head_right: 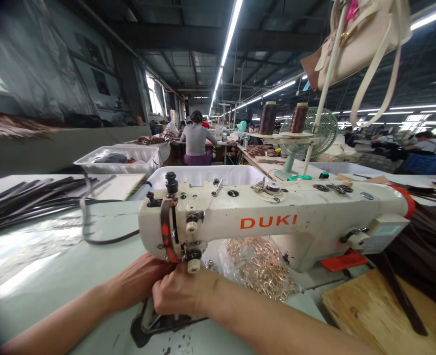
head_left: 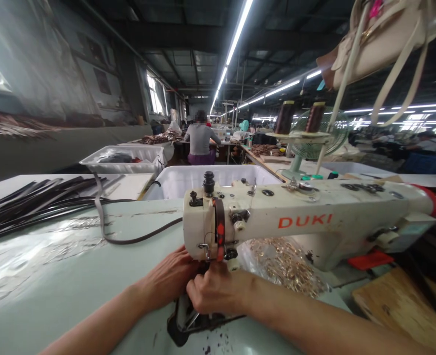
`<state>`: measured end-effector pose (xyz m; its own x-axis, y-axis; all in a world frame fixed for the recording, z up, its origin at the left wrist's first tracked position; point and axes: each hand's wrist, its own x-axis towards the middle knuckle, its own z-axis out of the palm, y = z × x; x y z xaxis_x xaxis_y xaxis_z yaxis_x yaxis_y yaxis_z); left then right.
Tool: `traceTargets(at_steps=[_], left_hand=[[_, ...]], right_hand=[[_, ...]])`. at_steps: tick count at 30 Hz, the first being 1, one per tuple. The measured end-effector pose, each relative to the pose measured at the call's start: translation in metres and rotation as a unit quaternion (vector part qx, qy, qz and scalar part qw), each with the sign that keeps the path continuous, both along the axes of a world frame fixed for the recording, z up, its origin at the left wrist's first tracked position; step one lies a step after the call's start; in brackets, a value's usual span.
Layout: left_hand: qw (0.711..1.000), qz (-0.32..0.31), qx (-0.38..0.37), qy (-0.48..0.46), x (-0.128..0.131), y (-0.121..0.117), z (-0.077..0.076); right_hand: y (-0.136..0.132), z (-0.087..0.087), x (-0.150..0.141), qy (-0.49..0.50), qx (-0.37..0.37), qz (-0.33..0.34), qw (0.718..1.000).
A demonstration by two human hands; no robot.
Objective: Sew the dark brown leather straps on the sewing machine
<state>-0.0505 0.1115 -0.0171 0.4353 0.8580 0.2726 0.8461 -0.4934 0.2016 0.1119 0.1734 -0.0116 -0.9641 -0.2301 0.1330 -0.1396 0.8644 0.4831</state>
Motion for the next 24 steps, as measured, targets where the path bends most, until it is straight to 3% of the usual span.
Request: traceTargets(at_steps=[4,8,10,13,16,18,21,24], left_hand=[[0.999,0.012,0.030,0.004,-0.001,-0.007,0.001],[0.998,0.043,0.049,0.009,0.001,-0.010,-0.001],[0.997,0.053,0.049,0.010,0.001,-0.008,-0.002],[0.997,0.055,0.047,0.007,0.000,-0.004,-0.005],[0.997,0.046,0.054,-0.001,-0.003,-0.002,-0.008],[0.998,0.036,0.059,-0.006,-0.004,-0.002,-0.008],[0.997,0.026,0.065,-0.012,-0.004,-0.003,-0.006],[0.996,0.026,0.080,-0.022,-0.003,-0.003,-0.003]], right_hand=[[0.006,0.001,0.027,-0.013,-0.089,-0.037,0.995],[0.008,-0.002,0.054,0.006,-0.211,-0.193,0.958],[0.004,-0.007,0.057,0.012,-0.256,-0.235,0.938],[-0.008,-0.017,0.048,0.034,-0.229,-0.233,0.945],[-0.019,-0.024,0.035,0.049,-0.112,-0.161,0.979],[-0.024,-0.022,0.029,0.045,-0.062,-0.145,0.986],[-0.031,-0.008,0.024,0.025,-0.071,-0.209,0.975],[-0.034,0.008,0.019,-0.005,-0.125,-0.300,0.946]])
